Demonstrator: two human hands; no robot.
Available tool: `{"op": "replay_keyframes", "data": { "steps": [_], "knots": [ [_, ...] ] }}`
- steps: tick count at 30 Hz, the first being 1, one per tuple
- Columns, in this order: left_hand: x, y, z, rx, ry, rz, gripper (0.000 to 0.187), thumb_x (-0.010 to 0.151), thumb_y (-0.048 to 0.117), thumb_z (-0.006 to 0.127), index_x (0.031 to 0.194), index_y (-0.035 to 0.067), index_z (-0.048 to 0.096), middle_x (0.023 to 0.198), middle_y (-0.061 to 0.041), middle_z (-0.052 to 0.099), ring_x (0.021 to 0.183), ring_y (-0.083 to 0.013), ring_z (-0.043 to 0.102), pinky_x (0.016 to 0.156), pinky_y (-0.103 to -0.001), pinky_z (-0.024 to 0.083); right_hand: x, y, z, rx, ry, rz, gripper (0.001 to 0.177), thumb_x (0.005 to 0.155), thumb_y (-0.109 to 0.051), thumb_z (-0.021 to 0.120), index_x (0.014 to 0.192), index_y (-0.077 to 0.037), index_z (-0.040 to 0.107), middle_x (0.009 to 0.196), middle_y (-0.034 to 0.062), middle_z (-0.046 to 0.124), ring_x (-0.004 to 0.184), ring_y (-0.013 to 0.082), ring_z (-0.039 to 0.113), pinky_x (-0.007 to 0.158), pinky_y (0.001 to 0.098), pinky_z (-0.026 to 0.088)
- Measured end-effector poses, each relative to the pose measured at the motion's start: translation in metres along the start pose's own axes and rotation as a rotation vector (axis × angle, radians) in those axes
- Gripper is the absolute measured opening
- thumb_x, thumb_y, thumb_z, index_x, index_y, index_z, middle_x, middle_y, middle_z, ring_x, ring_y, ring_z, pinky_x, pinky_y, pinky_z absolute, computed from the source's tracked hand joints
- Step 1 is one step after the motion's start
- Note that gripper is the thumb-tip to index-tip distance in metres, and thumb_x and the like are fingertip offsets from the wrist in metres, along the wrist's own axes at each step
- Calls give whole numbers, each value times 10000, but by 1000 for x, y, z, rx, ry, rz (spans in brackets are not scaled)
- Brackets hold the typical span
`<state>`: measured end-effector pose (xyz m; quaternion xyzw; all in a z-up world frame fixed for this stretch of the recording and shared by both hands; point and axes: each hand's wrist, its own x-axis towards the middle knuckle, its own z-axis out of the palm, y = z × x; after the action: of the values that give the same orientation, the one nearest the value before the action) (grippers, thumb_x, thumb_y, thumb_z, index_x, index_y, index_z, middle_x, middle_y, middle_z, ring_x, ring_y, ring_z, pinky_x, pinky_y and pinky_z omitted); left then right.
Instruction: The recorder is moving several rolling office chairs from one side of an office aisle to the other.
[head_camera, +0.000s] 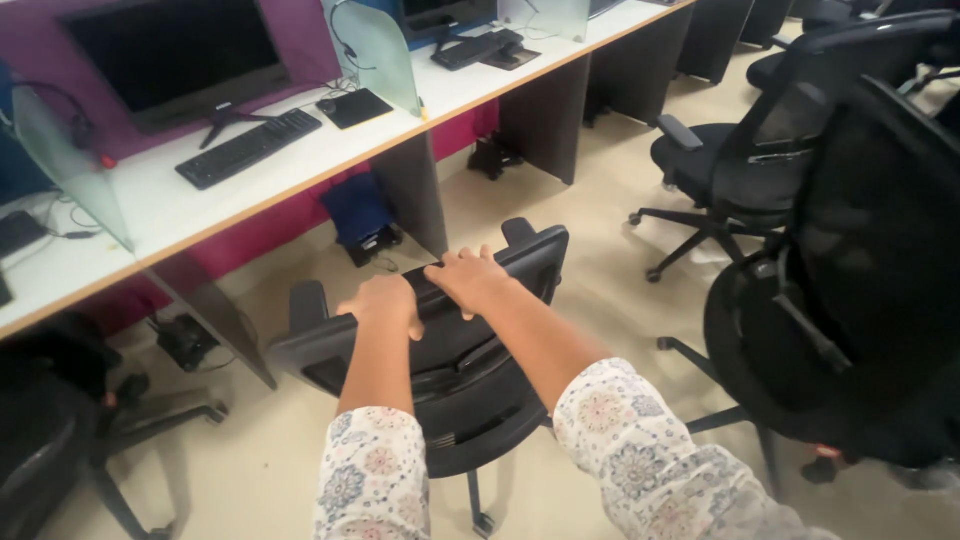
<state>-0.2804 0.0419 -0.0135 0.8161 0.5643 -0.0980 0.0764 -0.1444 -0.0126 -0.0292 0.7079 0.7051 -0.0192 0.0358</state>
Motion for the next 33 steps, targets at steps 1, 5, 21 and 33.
{"op": "replay_keyframes", "data": {
  "steps": [1, 5, 21, 33],
  "knots": [
    [7, -1, -2, 5, 2, 1, 642, 622, 154, 969, 1223, 121, 744, 1313, -78, 691, 1250, -324, 645, 1044, -735, 411, 6, 1, -1, 3, 4, 2, 856, 656, -84, 914, 1400, -214, 513, 1388, 112, 548, 1348, 373, 482, 1090, 658, 340],
    [37, -8, -6, -22, -31, -44, 694, 631, 157, 976, 1270, 128, 709, 1327, -69, 689, 1264, -315, 634, 1058, -739, 395, 41, 4, 4, -32, 8, -8, 800, 680, -88, 898, 1380, -219, 533, 1353, 97, 577, 1331, 335, 520, 1072, 614, 375],
    [129, -177, 26, -55, 282, 51, 704, 638, 509, 937, 1152, 133, 637, 1192, -91, 714, 1185, -324, 640, 984, -486, 495, 157, -1, 3, -55, 191, -62, 635, 681, -138, 895, 1237, -146, 587, 1234, 74, 640, 1247, 318, 562, 1022, 497, 439],
    [153, -193, -16, -5, 91, -154, 720, 689, 467, 945, 1260, 144, 651, 1302, -79, 711, 1271, -283, 647, 1025, -476, 521, 210, -17, -7, -64, 311, -126, 337, 738, -151, 791, 1059, -141, 688, 1078, 93, 694, 1089, 334, 657, 885, 502, 525]
  ]
}}
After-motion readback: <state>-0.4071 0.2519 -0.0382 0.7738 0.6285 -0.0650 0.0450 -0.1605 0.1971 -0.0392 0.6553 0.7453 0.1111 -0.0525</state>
